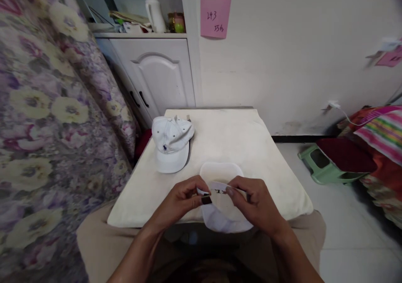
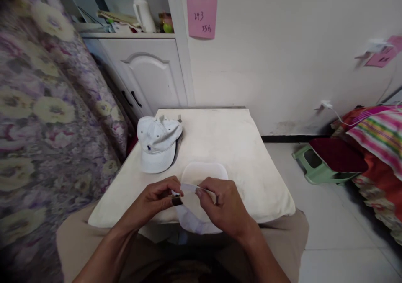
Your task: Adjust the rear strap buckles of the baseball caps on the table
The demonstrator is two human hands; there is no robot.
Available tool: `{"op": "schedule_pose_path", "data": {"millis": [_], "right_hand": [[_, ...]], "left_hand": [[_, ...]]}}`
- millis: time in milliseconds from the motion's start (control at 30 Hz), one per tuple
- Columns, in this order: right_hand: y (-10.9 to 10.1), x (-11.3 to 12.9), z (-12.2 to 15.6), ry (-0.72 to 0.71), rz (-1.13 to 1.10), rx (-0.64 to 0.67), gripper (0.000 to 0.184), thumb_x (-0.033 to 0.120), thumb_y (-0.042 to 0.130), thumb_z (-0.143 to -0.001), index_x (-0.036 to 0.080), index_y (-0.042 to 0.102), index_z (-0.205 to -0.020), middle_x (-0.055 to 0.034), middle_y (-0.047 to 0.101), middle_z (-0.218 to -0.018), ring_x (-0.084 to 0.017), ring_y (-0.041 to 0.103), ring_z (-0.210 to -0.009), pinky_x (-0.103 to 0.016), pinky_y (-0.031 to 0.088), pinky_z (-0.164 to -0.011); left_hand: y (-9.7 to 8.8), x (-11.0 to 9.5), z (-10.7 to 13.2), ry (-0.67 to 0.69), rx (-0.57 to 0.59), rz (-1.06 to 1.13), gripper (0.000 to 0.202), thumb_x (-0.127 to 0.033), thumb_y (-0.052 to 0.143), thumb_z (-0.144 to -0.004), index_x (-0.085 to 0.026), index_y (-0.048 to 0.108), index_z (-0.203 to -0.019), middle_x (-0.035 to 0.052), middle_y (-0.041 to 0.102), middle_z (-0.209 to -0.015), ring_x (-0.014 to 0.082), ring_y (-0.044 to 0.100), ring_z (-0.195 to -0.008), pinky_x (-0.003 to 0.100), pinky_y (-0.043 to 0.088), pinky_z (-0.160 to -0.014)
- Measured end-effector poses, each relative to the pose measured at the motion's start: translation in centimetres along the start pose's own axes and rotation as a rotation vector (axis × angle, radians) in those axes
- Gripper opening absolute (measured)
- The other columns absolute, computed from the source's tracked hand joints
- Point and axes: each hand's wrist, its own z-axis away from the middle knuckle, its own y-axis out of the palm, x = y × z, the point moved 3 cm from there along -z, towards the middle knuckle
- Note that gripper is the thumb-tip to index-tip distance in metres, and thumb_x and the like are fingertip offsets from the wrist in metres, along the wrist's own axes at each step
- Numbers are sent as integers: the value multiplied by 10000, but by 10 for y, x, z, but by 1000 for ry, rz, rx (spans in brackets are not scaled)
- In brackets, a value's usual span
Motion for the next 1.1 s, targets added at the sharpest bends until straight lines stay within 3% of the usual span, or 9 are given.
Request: {"op": "schedule_pose_path", "data": {"millis": [367, 767, 1100], "right_hand": [[3, -5, 8, 24, 23, 43, 203, 197, 556, -877, 168, 593, -679, 35, 518, -591, -102, 442, -552, -242, 291, -517], [4, -9, 12, -25, 11, 123, 181, 160, 550, -870, 179, 607, -700, 15, 559, -635, -122, 488, -583, -253, 341, -547], [3, -15, 8, -32, -48, 197, 178, 182, 525, -937, 192, 696, -984, -27, 703, -865, -159, 630, -772, -268, 455, -693]], "left_hand": [[0, 1, 0, 6, -11, -33, 143, -290, 698, -864, -147, 696, -869, 22, 610, -827, 145, 548, -789, 245, 409, -713], [4, -1, 1, -45, -14, -44, 157, -296, 695, -860, -140, 676, -853, 16, 601, -794, 143, 531, -748, 239, 395, -676], [8, -4, 0, -4, 55, -111, 159, -302, 634, -906, -164, 703, -944, 29, 596, -882, 166, 542, -829, 261, 406, -737]]}}
